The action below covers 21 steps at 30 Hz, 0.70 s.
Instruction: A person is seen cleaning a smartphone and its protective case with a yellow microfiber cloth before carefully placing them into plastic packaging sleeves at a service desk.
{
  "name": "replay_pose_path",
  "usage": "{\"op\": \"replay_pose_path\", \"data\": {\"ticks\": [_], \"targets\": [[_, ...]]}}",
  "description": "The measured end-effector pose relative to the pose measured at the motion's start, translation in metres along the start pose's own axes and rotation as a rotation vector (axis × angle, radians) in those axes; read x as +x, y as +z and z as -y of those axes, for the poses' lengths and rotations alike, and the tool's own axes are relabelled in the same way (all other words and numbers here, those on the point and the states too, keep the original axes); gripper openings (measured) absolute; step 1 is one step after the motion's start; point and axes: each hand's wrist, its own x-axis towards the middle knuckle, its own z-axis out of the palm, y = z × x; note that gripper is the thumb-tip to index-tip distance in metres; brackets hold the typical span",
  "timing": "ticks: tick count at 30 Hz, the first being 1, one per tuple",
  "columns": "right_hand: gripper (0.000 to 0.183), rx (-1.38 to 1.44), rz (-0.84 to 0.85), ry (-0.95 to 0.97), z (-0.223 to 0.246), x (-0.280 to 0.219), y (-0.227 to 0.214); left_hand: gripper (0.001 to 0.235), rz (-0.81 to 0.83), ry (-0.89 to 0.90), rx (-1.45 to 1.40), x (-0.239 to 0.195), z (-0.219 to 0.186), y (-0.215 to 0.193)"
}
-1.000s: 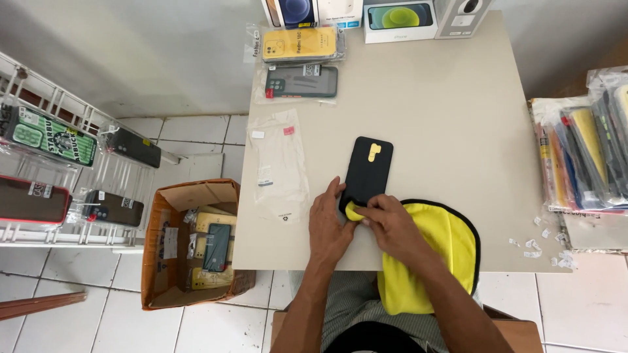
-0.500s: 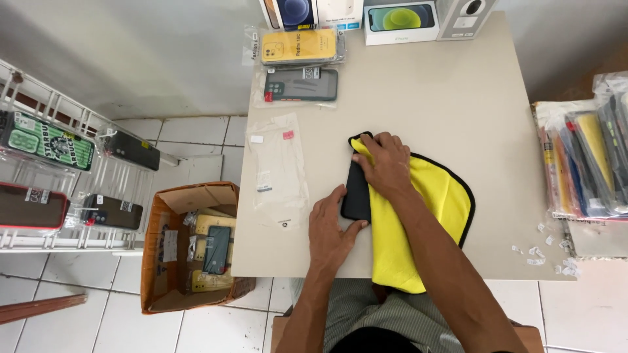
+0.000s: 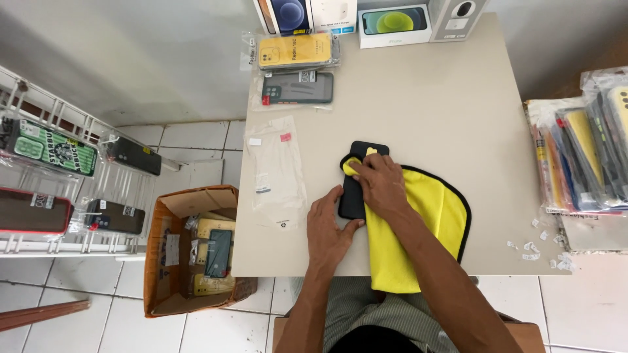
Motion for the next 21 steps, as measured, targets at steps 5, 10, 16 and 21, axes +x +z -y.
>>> {"op": "replay_pose_path", "data": {"ticks": [5, 10, 16, 21], "targets": [[0.024, 0.0, -0.009, -0.034, 0.016, -0.027, -0.001, 0.082, 0.004, 0.003, 0.015, 0.001, 0.005, 0.003], [0.024, 0.104, 0.016, -0.031, 0.043, -0.059, -0.017, 0.08, -0.022, 0.019, 0.071, 0.0, 0.017, 0.009], [0.008, 0.725, 0.276, -0.061, 0.027, -0.043, -0.072, 0.078, -0.01, 0.016, 0.041, -0.002, 0.008, 0.004], [0.009, 0.284, -0.175, 0.034, -0.067, 0.012, 0.001, 0.074, -0.003, -0.002, 0.058, -0.003, 0.004, 0.003]]}}
